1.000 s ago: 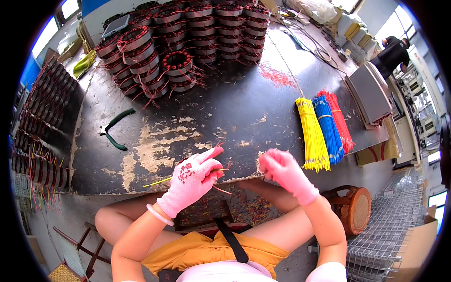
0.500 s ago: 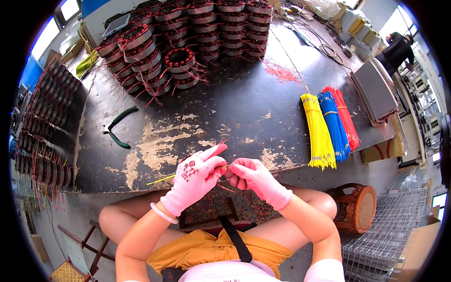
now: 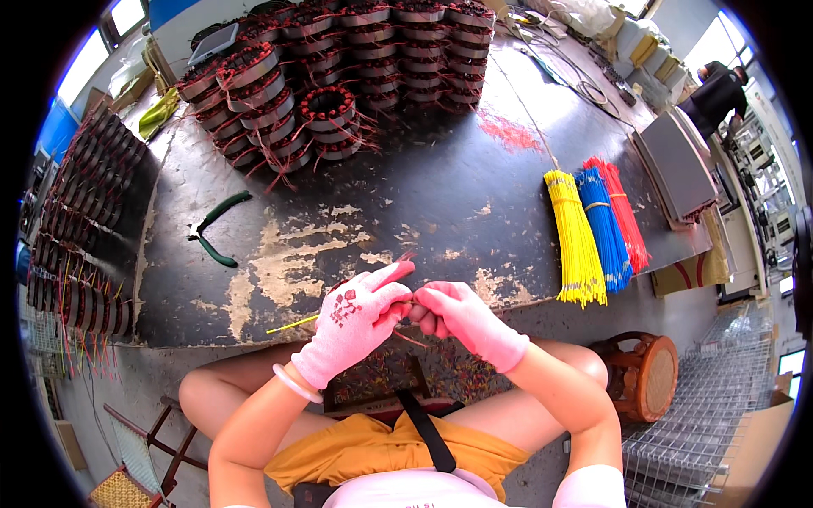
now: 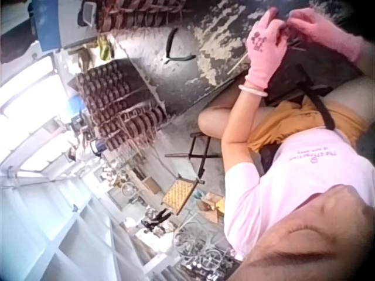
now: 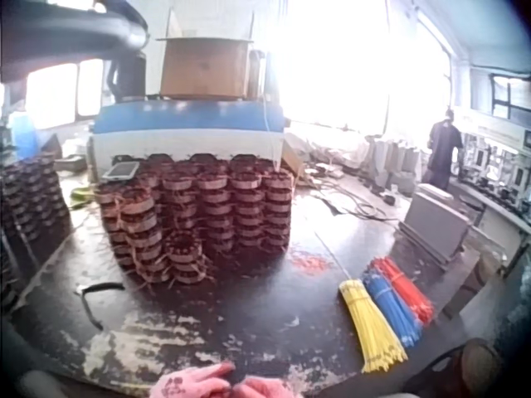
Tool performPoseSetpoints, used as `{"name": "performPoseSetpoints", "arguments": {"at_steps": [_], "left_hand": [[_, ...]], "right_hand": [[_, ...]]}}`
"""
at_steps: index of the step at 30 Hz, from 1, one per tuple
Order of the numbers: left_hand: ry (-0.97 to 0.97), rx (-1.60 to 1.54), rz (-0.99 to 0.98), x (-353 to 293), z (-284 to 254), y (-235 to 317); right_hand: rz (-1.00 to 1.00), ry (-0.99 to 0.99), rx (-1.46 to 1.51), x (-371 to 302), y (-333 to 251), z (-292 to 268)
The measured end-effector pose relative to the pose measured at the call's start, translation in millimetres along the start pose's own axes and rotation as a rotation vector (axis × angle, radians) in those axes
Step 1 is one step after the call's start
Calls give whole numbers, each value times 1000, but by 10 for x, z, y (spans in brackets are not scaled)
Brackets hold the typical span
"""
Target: The person sits at a workbench and assembles small electrical components by inserting colored plastic sticks into a black cylindrical object. They use pliers to trim the sticks and place the finished units into a stack.
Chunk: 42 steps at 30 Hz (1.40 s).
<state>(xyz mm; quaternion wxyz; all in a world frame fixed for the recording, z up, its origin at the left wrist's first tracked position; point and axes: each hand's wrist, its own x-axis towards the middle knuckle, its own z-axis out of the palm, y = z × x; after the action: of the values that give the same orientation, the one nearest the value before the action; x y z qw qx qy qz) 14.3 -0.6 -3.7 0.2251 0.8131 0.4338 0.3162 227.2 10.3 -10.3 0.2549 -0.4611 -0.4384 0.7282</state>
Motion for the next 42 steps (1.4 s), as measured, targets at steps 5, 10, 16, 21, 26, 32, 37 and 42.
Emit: {"name": "performPoseSetpoints", "arguments": {"at_steps": [5, 10, 16, 21, 26, 32, 37, 42], "left_hand": [[7, -6, -11, -29, -16, -10], [49, 0, 20, -11, 20, 0], [-1, 18, -41, -18, 24, 15], [-29, 49, -24, -31, -13, 25], [28, 108, 52, -57, -270, 150], [61, 155, 6, -127, -300, 72], [30, 210, -122, -30, -50, 2], [66, 197, -121, -95, -59, -36]], "right_hand": [[5, 88, -354, -147, -220, 65], [-989, 432, -1390, -150, -38, 6], [-972, 465, -1555, -144, 90, -50], [-605, 439, -870, -167, -18, -119], [-233, 65, -457, 45, -30, -9], [-180, 62, -637, 33, -124, 58], [-418, 236, -734, -128, -56, -30], [-505, 879, -551, -846, -88, -823]]}}
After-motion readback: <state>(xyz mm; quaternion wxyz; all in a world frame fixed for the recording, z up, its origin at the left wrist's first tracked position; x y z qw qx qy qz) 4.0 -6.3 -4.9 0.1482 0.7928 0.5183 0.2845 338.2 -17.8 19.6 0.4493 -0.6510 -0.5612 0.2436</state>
